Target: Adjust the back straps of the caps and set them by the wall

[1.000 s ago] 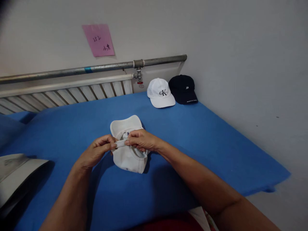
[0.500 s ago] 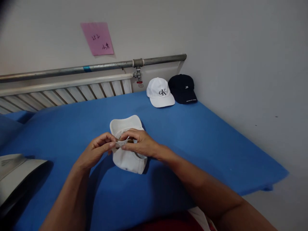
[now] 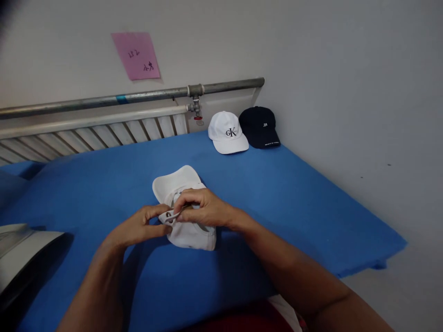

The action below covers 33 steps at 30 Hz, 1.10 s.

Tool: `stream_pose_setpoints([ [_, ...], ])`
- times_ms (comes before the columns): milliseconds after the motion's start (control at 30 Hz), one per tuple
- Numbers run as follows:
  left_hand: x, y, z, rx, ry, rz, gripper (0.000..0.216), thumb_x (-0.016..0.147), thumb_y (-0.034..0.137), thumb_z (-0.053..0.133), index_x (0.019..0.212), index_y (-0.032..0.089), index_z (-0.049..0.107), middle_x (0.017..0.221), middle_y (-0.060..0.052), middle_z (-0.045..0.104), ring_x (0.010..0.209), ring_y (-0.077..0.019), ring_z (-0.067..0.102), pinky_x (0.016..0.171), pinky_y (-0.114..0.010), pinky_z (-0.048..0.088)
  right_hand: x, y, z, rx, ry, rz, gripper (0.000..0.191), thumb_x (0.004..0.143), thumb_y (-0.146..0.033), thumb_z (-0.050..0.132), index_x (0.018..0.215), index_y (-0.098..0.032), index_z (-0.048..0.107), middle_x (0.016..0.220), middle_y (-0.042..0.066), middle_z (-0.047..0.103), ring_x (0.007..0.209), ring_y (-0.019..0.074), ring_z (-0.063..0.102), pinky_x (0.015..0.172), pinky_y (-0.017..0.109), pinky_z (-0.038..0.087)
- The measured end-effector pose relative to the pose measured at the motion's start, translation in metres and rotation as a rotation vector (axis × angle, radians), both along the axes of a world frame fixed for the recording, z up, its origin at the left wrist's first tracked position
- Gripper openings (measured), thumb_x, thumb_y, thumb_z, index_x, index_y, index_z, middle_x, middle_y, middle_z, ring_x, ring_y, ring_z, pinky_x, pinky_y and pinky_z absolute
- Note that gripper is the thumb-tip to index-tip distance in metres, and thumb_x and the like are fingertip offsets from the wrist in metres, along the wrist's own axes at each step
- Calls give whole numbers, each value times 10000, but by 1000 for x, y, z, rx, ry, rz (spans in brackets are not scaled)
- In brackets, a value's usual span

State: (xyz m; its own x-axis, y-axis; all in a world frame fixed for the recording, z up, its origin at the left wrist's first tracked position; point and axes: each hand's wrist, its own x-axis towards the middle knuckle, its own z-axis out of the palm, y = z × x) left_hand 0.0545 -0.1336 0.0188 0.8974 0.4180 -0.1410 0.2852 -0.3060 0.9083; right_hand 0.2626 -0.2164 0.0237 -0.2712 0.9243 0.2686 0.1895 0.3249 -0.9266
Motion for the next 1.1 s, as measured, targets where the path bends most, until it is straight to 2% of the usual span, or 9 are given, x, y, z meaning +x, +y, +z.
stream_pose_setpoints([
  [67, 0, -2, 2, -120, 12, -72, 160, 793, 248, 606, 914, 157, 658, 763, 5, 597, 685, -121, 528, 646, -231, 431, 4, 1, -1, -71, 44, 14, 48, 752, -156, 678, 790, -166, 649, 795, -5, 623, 761, 119, 583, 728, 256, 457],
  [133, 0, -4, 0, -192, 84, -89, 188, 831, 296, 566, 927, 152, 640, 660, 32, 530, 539, -86, 473, 519, -207, 404, 7, 2, -2, -42, 21, 34, 47, 759, -142, 663, 799, -164, 649, 834, 6, 631, 796, 127, 595, 749, 271, 466],
  [233, 6, -8, -7, -227, 137, 3, 191, 842, 305, 536, 908, 148, 622, 598, 59, 434, 410, -61, 399, 399, -197, 366, 8, 3, -3, 146, -97, 30, 71, 788, -113, 623, 799, -174, 658, 892, 25, 652, 894, 143, 609, 842, 309, 461],
  [367, 16, -11, -12, -348, -32, 165, 177, 795, 259, 578, 896, 139, 659, 676, 17, 538, 485, -85, 522, 490, -234, 479, 6, 3, -3, 295, -109, -20, 114, 791, -84, 618, 802, -189, 661, 898, 26, 676, 913, 144, 613, 895, 333, 445],
  [433, 17, -11, -10, -458, -106, 243, 161, 750, 213, 616, 873, 133, 683, 694, -2, 583, 523, -95, 555, 528, -244, 503, 5, 3, -4, 268, -3, -38, 125, 771, -73, 631, 806, -190, 661, 900, 24, 674, 913, 148, 612, 872, 326, 456],
  [533, 14, -9, -4, -637, -184, 301, 201, 677, 162, 690, 874, 133, 712, 757, -27, 630, 591, -113, 585, 551, -255, 534, 6, 2, -6, 145, 124, -59, 125, 763, -74, 636, 809, -188, 658, 876, 14, 655, 873, 142, 613, 806, 303, 469],
  [733, 9, -3, 3, -856, -341, 407, 306, 640, 222, 775, 922, 109, 735, 796, -73, 678, 672, -159, 631, 536, -274, 569, 5, 0, -6, 76, 136, -44, 69, 784, -130, 648, 828, -183, 653, 845, 6, 625, 818, 127, 601, 760, 282, 456],
  [933, 16, -4, 0, -907, -403, 559, 281, 554, 134, 827, 811, 129, 714, 696, -32, 677, 569, -136, 630, 459, -240, 551, 3, 3, -8, 109, 67, -99, 50, 814, -211, 637, 839, -191, 675, 823, 13, 628, 803, 131, 577, 731, 276, 447],
  [1100, 22, -10, -2, -831, -444, 556, 258, 551, 114, 818, 753, 138, 660, 625, -9, 647, 523, -125, 603, 430, -231, 532, -3, 2, -9, 79, 53, -202, 29, 786, -204, 640, 803, -187, 656, 790, -4, 604, 754, 113, 559, 707, 254, 436],
])
